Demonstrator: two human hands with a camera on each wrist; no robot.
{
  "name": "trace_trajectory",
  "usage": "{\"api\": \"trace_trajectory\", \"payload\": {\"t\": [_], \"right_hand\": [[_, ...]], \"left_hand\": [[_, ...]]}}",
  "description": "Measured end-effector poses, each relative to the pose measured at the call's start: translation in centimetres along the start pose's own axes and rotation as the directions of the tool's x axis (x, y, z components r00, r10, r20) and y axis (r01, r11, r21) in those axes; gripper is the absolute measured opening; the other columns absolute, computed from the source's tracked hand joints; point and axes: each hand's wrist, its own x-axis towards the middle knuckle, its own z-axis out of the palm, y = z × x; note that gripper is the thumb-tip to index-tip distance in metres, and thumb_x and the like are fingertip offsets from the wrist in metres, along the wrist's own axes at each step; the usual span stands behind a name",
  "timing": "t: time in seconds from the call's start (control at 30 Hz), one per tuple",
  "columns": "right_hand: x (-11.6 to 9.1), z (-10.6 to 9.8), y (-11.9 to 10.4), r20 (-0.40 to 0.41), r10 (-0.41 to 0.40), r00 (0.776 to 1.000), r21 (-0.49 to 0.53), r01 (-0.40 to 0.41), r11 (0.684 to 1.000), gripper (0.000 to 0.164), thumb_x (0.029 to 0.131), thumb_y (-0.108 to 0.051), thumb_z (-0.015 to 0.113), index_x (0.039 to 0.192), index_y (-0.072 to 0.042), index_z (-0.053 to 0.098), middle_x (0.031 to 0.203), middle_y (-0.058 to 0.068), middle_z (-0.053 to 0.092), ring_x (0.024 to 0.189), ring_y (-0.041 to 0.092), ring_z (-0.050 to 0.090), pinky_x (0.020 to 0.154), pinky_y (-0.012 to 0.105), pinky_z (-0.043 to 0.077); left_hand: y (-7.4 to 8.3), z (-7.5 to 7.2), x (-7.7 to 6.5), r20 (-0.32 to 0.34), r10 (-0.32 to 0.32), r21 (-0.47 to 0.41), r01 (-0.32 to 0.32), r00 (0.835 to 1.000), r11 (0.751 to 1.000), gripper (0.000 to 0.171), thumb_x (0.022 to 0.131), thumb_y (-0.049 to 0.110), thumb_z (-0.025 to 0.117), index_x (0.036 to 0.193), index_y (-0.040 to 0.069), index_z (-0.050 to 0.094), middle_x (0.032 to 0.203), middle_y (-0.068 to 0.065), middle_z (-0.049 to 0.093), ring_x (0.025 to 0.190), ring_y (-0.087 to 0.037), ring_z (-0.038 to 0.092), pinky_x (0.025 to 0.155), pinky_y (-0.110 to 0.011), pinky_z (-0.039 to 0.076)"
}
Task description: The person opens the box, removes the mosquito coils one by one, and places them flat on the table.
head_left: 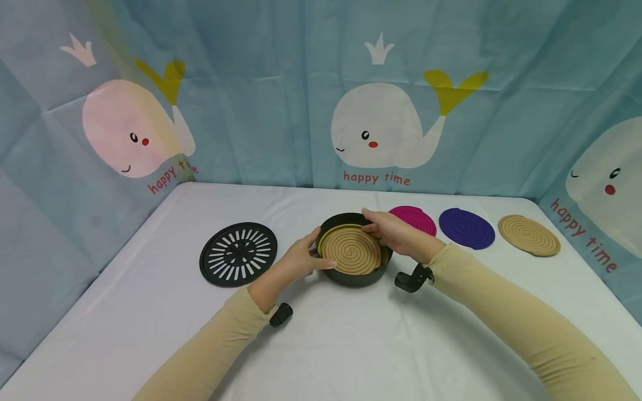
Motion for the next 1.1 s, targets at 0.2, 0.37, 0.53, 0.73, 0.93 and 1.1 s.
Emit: {"api": "trace_trajectory", "payload": {"t": [0.2,0.37,0.53,0.73,0.93,1.1], "right_hand": [[-0.2,-0.2,-0.4,0.011,-0.019,1.0,-0.035,0.019,0.999,0.066,0.107,-0.038,0.026,0.154,0.003,0.003,0.152,0.029,0.028,0.145,0.041,0.015,0.116,0.054,0.013],[-0.7,-0.4,-0.9,-0.012,-0.035,0.999,-0.018,0.034,0.999,0.066,0.107,-0.036,0.028,0.153,0.004,0.004,0.151,0.026,0.033,0.144,0.039,0.02,0.116,0.052,0.015],[-1.0,-0.5,-1.1,-0.014,-0.08,0.997,0.083,0.081,0.993,0.062,0.107,-0.028,0.032,0.152,0.006,0.006,0.15,0.028,0.032,0.141,0.04,0.027,0.116,0.049,0.019],[-0.8,-0.4,-1.1,-0.028,-0.091,0.995,0.198,0.095,0.976,0.059,0.103,-0.01,0.042,0.151,0.009,0.013,0.148,0.03,0.031,0.136,0.037,0.032,0.116,0.046,0.022],[-0.2,0.0,-0.5,-0.032,-0.049,0.998,0.185,0.054,0.981,0.05,0.099,-0.007,0.05,0.144,0.011,0.034,0.139,0.022,0.042,0.126,0.025,0.043,0.113,0.04,0.03],[0.1,0.3,-0.3,-0.028,-0.059,0.998,0.077,0.061,0.995,0.042,0.097,-0.008,0.056,0.133,0.012,0.049,0.11,0.009,0.06,0.106,0.017,0.052,0.101,0.032,0.041]], "left_hand": [[-0.1,0.1,0.0,-0.008,0.005,-0.005,-0.005,1.0,1.0,0.095,0.084,0.007,0.077,0.156,0.007,0.016,0.158,-0.018,0.021,0.138,-0.037,0.033,0.102,-0.048,0.042],[-0.2,0.1,0.1,-0.007,0.01,0.002,-0.01,1.0,1.0,0.095,0.083,0.008,0.077,0.156,0.008,0.016,0.159,-0.017,0.019,0.138,-0.037,0.033,0.103,-0.048,0.042],[-0.2,0.1,0.2,-0.001,0.014,-0.003,-0.014,1.0,1.0,0.096,0.084,0.007,0.077,0.156,0.007,0.015,0.159,-0.017,0.018,0.138,-0.037,0.033,0.103,-0.047,0.041],[-0.1,0.1,0.1,-0.002,0.012,-0.003,-0.012,1.0,1.0,0.096,0.083,0.006,0.077,0.156,0.006,0.014,0.16,-0.016,0.016,0.138,-0.037,0.034,0.103,-0.047,0.042],[-0.1,0.0,0.1,-0.005,0.009,0.013,-0.009,1.0,1.0,0.096,0.083,0.008,0.078,0.156,0.007,0.015,0.16,-0.015,0.017,0.138,-0.037,0.034,0.103,-0.047,0.042],[-0.1,0.0,0.1,-0.002,0.013,0.036,-0.013,1.0,0.999,0.097,0.083,0.009,0.078,0.156,0.006,0.015,0.16,-0.016,0.017,0.139,-0.037,0.032,0.103,-0.046,0.042]]}}
